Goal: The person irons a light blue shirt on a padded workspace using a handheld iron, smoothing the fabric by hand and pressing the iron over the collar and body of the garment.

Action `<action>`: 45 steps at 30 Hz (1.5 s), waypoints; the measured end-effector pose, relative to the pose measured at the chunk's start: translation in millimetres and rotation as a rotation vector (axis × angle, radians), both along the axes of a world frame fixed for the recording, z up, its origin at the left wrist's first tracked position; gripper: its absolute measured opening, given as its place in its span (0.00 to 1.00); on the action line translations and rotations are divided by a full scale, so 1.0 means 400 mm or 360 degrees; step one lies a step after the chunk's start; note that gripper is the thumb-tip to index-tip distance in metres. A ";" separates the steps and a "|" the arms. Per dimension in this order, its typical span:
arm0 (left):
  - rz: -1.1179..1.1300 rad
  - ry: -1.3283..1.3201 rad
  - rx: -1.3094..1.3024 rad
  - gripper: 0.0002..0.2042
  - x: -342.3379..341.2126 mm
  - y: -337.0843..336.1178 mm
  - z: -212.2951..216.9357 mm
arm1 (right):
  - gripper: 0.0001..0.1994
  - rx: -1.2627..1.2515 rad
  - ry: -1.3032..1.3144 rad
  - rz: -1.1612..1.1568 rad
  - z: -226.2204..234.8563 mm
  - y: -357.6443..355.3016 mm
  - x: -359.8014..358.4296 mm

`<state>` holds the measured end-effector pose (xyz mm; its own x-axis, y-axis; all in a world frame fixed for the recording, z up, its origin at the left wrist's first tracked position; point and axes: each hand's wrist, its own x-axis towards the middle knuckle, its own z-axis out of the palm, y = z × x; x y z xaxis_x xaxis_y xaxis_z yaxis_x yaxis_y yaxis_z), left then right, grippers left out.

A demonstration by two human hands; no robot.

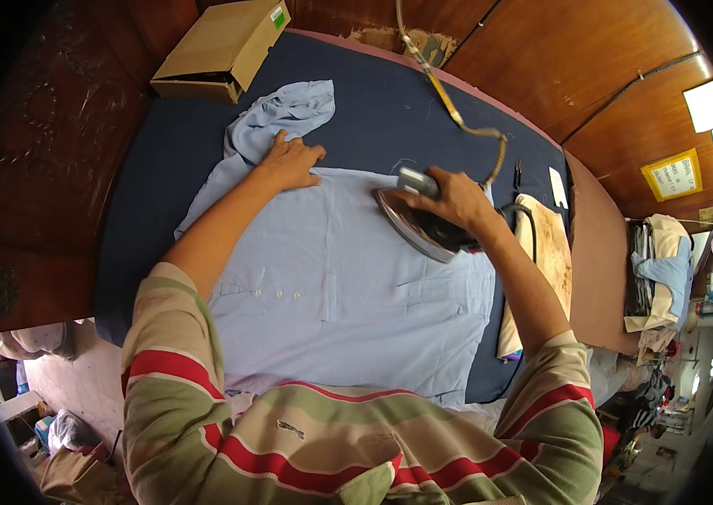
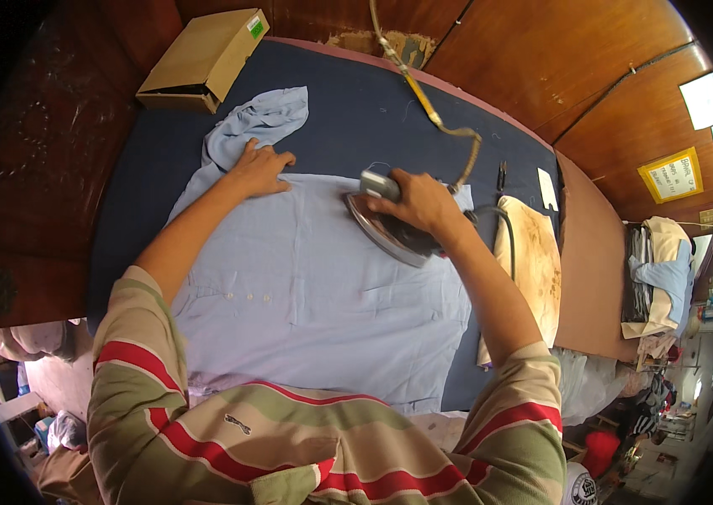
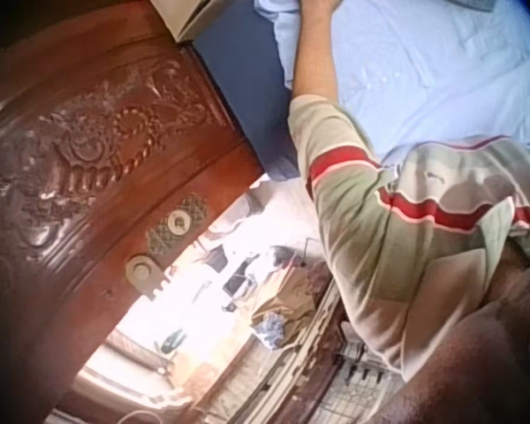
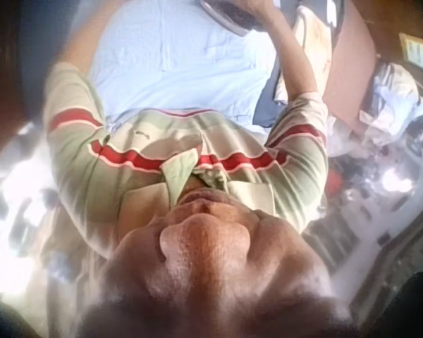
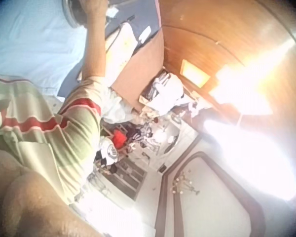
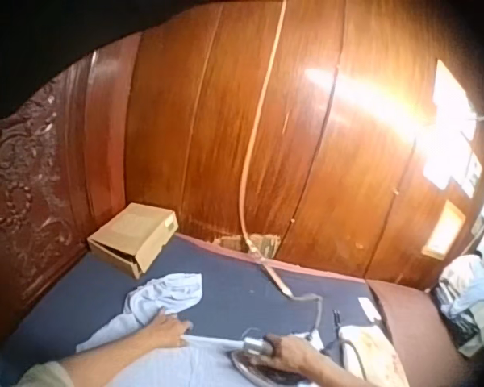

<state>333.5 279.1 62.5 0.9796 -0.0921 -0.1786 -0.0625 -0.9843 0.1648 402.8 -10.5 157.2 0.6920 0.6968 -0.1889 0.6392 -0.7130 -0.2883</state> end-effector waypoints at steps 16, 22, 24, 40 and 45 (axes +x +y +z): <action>0.0113 0.0371 -0.0024 0.15 0.036 0.138 0.011 | 0.25 0.0077 -0.0030 0.0258 -0.030 0.233 -0.018; 0.0024 -0.0133 0.0105 0.18 -0.020 0.144 -0.024 | 0.24 0.0078 -0.0065 0.0282 -0.027 0.322 -0.040; 0.0158 -0.0594 0.0091 0.20 -0.074 0.147 -0.049 | 0.27 0.0084 -0.0026 0.0188 -0.025 0.343 -0.016; 0.0949 -0.0755 0.0108 0.11 -0.357 0.276 -0.150 | 0.27 0.0071 0.0120 0.0495 0.002 0.479 -0.243; 0.0992 -0.0810 -0.0076 0.10 -0.397 0.292 -0.143 | 0.23 0.0200 0.0012 0.0394 -0.031 0.588 -0.296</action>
